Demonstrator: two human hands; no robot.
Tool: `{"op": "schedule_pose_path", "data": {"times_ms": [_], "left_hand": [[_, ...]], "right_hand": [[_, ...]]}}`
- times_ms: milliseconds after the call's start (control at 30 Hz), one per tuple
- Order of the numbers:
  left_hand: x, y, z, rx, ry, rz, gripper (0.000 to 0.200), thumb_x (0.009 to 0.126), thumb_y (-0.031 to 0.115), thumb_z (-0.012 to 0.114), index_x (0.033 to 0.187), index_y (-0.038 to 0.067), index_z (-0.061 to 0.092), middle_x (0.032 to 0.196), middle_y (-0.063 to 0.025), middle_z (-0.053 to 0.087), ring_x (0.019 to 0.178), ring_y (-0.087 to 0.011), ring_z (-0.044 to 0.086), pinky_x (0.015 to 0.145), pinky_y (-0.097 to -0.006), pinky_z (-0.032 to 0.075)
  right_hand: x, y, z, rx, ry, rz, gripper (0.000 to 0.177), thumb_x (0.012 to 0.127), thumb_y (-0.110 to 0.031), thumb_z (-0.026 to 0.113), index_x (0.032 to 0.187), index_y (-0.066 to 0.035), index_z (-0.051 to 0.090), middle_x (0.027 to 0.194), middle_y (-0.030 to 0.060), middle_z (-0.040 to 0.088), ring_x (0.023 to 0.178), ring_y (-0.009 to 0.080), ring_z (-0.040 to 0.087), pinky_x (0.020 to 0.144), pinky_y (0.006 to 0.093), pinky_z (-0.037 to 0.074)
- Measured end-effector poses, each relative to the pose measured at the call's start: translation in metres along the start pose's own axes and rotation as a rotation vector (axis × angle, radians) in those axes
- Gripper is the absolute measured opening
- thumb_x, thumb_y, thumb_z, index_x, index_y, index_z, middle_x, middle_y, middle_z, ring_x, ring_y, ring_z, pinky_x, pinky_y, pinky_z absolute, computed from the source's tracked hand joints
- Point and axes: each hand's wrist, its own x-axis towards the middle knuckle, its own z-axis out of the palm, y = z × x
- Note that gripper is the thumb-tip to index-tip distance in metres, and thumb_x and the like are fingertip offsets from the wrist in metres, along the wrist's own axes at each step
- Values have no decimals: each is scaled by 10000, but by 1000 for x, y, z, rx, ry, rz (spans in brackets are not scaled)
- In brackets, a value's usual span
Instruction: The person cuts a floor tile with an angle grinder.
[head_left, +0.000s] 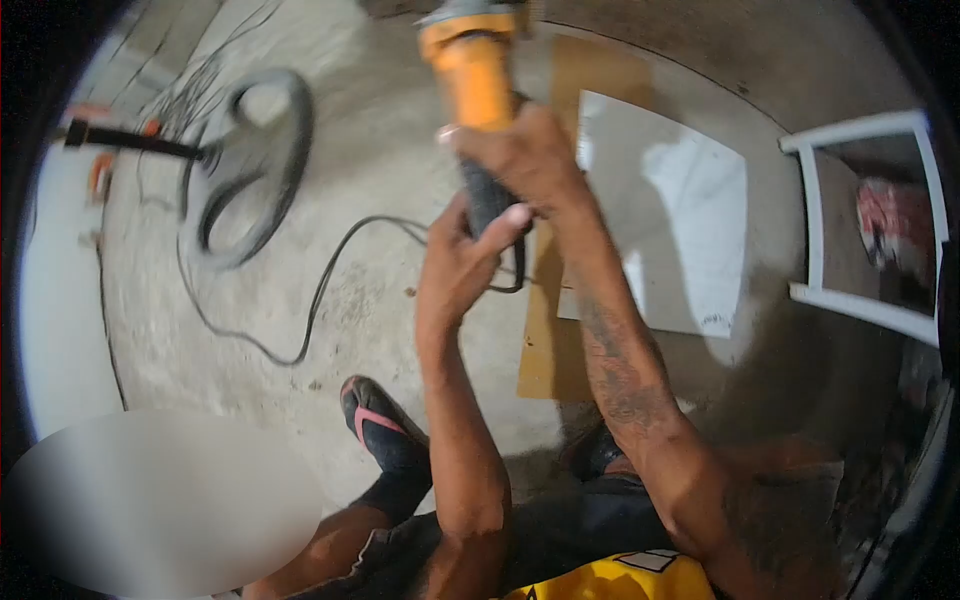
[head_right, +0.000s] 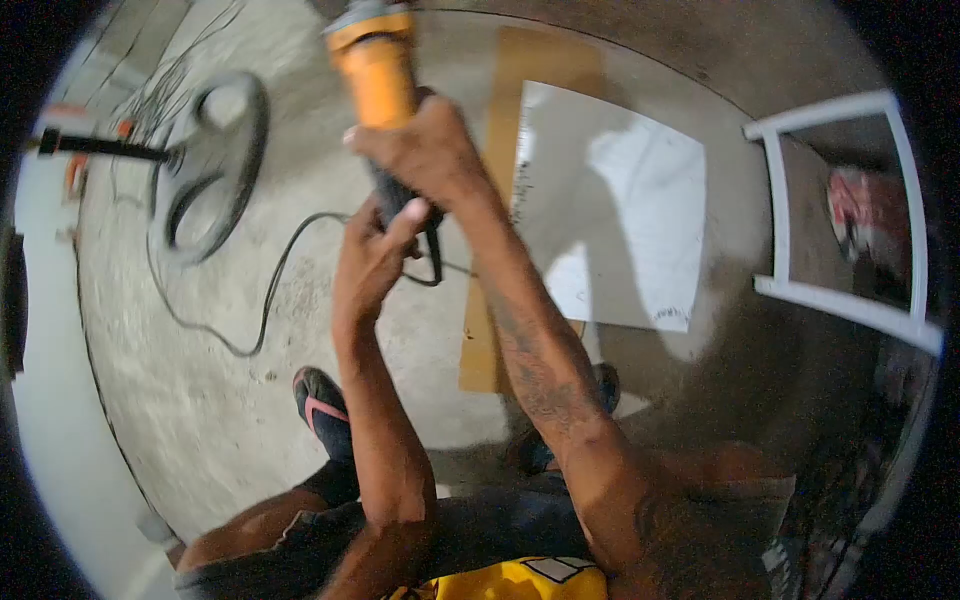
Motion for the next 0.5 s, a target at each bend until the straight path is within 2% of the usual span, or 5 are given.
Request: {"op": "schedule_pose_path", "data": {"times_ms": [100,167,233,400,500], "left_hand": [[-5,-2,-3,43,-36,-72,481,861,449,688,948,-14,593,751,-19,579,644,-111,510,594,-258,415],[-7,-1,-8,60,-62,-62,467,862,450,683,926,-3,588,739,-25,572,632,-114,512,596,-257,415],[-9,-1,-16,91,-86,-49,466,858,454,683,915,2,586,732,-27,572,631,-114,513,602,-259,416],[-15,1,-24,210,-32,31,540,857,564,630,828,29,568,628,-8,541,517,-91,461,419,-251,334],[-18,3,-30,194,-51,29,552,846,567,654,833,22,563,662,-17,563,573,-94,495,509,-245,383]], "right_hand": [[-2,3,4,-62,3,38,556,604,-372,748,882,94,624,770,201,654,707,277,639,659,361,510],[-6,0,9,-83,-13,-10,647,589,-356,733,982,137,587,898,261,658,803,337,666,719,356,531],[-10,-5,14,-137,-4,7,671,574,-338,737,1010,144,572,922,275,652,815,342,666,728,364,533],[-22,-28,16,-175,-58,62,638,596,-332,730,1014,129,588,894,245,654,818,335,655,745,370,522],[-23,-27,24,-141,-18,30,588,601,-315,722,969,121,583,886,251,653,802,338,655,745,376,522]]}}
